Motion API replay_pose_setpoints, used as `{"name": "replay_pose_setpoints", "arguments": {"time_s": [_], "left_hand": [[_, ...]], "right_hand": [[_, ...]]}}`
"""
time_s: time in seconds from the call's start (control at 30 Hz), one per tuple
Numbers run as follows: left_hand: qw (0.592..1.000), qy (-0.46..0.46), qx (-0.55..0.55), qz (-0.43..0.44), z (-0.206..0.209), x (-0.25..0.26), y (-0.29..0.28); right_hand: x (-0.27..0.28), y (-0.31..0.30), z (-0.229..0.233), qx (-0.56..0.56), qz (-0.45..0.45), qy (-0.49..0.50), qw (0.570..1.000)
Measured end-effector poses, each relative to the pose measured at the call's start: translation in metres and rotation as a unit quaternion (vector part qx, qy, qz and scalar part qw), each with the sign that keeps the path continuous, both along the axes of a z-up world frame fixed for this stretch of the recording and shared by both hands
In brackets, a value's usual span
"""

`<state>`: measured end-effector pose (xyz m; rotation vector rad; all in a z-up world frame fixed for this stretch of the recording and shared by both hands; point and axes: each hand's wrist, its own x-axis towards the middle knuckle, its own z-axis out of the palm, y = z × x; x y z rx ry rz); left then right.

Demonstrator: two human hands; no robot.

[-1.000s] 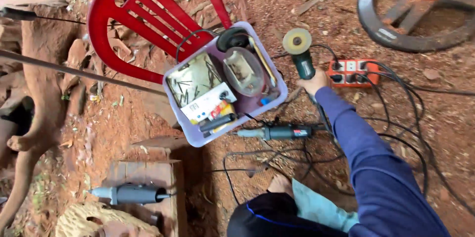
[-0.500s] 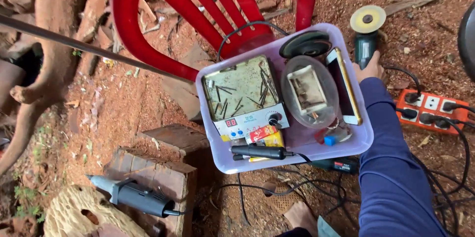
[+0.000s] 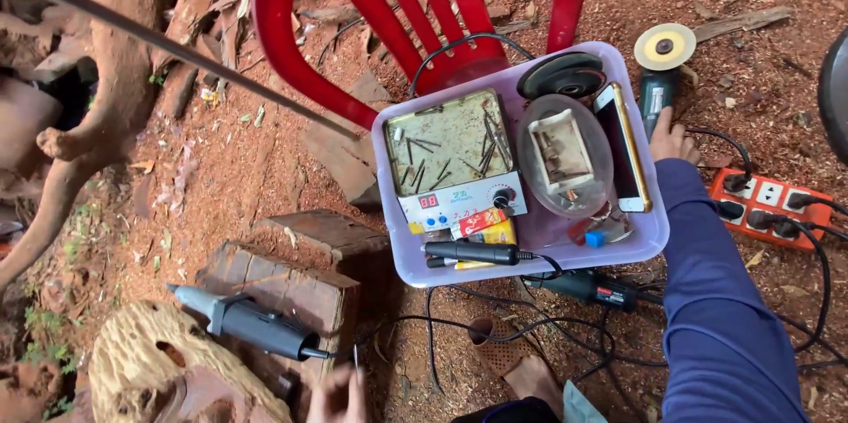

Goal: Sharpening a small metal carving tool with an angle grinder and then organizing various chisels into a plastic tray.

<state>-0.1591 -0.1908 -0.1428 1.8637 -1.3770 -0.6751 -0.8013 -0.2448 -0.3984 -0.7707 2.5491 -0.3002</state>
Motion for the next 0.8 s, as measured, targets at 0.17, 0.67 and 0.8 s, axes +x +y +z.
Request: {"name": "replay_pose_setpoints", "arguments": {"time_s": [0.17, 0.67, 0.8], "left_hand": [[0.94, -0.041, -0.204, -0.269, 0.089, -0.153, -0.112], [0.888, -0.278, -0.287, -0.227, 0.039, -0.228, -0.222], [0.874, -0.286, -0.301, -0.253, 0.023, -0.22, -0.232]], "right_hand": [[-0.024, 0.018, -0.134, -0.023, 0.13, 0.348, 0.928], [-0.015, -0.05, 0.008, -0.013, 0.077, 0.141, 0.987], [-0.018, -0.06, 0.032, -0.014, 0.049, 0.081, 0.995]]}}
